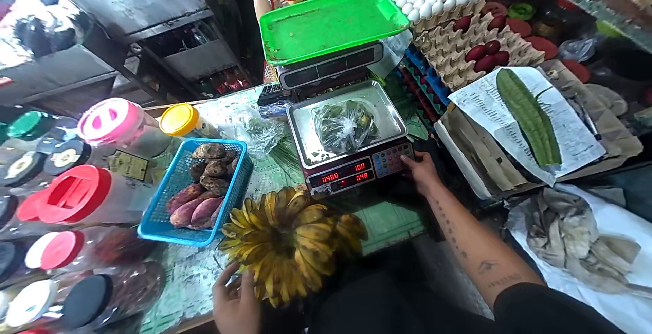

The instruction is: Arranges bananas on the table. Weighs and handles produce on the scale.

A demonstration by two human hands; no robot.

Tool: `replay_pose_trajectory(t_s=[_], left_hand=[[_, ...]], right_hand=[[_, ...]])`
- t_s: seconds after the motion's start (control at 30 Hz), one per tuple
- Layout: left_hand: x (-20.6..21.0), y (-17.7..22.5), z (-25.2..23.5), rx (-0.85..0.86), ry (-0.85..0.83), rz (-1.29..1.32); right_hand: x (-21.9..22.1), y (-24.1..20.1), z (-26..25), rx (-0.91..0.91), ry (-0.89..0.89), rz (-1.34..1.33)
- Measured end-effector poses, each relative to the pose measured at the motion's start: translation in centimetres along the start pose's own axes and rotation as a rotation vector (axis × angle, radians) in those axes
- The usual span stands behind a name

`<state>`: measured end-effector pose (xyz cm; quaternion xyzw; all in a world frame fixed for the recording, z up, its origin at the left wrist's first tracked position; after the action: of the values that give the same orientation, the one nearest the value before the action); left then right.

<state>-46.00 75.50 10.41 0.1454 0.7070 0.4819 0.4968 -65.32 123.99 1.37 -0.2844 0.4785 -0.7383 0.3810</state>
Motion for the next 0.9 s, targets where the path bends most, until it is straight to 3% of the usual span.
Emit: replay_pose_trajectory(t_s=[0.27,0.47,0.67,0.9], left_hand=[[-0.4,-0.1,0.9,0.033,0.002,-0.012],[-2.6,-2.9,3.9,-0.029,0.032,-0.127],[-3.9,-3.3,6.8,-0.091,0.016,-0.153],[-5.8,-6.2,6.2,-0.085,-0.018,-0.243]], right_hand=[[0.9,-0.7,0.9,-0.043,0.088,0.076],[4.3,-8.3,3.5,-0.517,0.054,0.354],[10.0,-15.0,6.4,-0.742,-0.124,0.214],[14.2,-12.7,9.8,-0.741,-0.18,0.106]])
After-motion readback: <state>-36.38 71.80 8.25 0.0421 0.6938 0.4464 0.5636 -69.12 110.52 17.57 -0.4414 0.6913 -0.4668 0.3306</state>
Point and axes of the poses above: each hand's wrist, its own z-axis away from the middle knuckle, its own x-axis out of the palm, y = z × x, the point moved 4 cm from there along -z, towards the middle knuckle, and after that the axes turned 11 degrees about -z, right-handed, at the moved point
